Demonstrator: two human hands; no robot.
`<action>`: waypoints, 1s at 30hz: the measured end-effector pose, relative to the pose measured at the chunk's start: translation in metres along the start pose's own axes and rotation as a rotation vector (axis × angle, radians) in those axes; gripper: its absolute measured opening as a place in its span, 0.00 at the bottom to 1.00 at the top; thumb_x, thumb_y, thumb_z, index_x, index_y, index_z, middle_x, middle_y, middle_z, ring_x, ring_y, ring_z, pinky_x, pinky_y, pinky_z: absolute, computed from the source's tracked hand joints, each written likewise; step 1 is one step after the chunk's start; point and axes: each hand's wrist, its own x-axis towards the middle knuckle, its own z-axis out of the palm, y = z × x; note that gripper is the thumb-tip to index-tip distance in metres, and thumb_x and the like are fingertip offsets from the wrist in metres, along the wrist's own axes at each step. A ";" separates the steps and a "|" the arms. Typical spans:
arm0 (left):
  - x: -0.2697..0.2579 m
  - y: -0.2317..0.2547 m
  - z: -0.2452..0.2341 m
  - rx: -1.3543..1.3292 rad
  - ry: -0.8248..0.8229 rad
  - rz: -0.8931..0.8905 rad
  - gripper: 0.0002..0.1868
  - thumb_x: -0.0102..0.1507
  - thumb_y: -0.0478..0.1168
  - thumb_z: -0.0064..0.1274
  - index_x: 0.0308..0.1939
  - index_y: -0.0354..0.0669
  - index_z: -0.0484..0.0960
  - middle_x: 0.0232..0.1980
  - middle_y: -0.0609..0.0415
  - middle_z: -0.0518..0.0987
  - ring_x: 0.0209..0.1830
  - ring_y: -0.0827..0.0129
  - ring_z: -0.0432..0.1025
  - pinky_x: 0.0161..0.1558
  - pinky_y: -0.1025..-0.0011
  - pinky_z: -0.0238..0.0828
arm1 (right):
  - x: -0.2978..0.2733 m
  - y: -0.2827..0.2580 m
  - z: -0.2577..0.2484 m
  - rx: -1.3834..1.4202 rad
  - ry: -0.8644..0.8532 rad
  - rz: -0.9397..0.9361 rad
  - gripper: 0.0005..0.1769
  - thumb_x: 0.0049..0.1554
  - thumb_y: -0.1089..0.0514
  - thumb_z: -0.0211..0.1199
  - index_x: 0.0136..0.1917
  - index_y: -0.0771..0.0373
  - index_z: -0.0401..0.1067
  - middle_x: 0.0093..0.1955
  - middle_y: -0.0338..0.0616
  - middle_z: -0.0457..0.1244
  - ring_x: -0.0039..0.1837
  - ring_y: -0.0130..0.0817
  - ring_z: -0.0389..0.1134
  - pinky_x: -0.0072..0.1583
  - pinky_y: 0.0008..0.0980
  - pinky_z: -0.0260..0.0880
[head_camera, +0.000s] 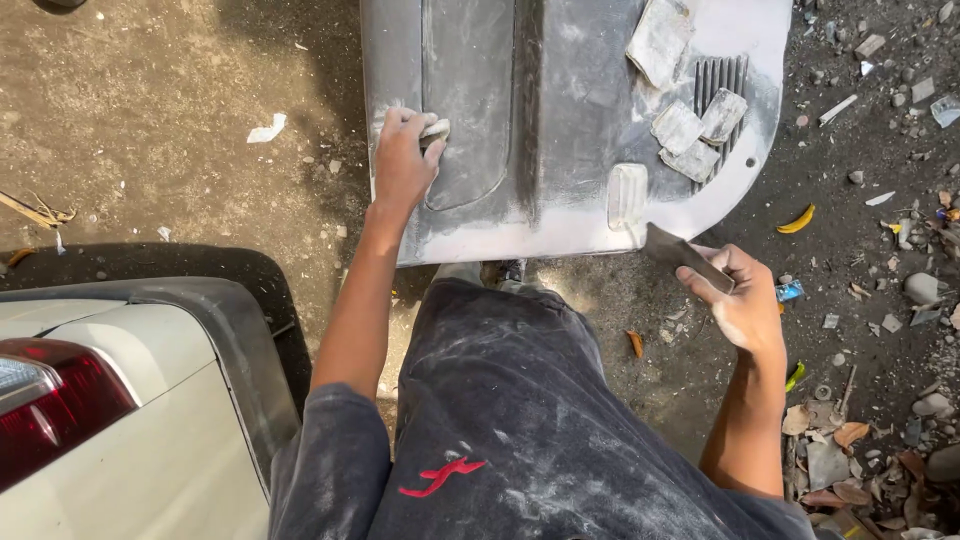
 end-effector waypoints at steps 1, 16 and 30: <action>0.010 0.003 0.008 0.005 -0.002 0.004 0.29 0.57 0.43 0.71 0.61 0.45 0.81 0.56 0.48 0.72 0.53 0.59 0.71 0.56 0.56 0.72 | -0.008 0.015 0.006 0.006 0.002 0.000 0.09 0.57 0.61 0.69 0.42 0.62 0.70 0.40 0.36 0.68 0.38 0.19 0.63 0.38 0.23 0.60; -0.042 -0.063 -0.085 -0.319 -0.324 -0.409 0.41 0.64 0.56 0.58 0.74 0.40 0.62 0.69 0.41 0.69 0.55 0.57 0.76 0.53 0.51 0.76 | -0.080 -0.014 0.195 0.206 0.423 0.099 0.33 0.62 0.71 0.46 0.80 0.66 0.55 0.71 0.53 0.60 0.66 0.35 0.66 0.63 0.37 0.73; -0.088 -0.128 -0.051 -1.128 -0.810 -0.694 0.42 0.63 0.65 0.45 0.73 0.49 0.53 0.63 0.43 0.73 0.56 0.54 0.75 0.51 0.48 0.78 | 0.007 -0.184 0.413 -0.971 0.152 0.185 0.47 0.63 0.31 0.41 0.82 0.62 0.38 0.85 0.46 0.33 0.84 0.42 0.31 0.77 0.63 0.23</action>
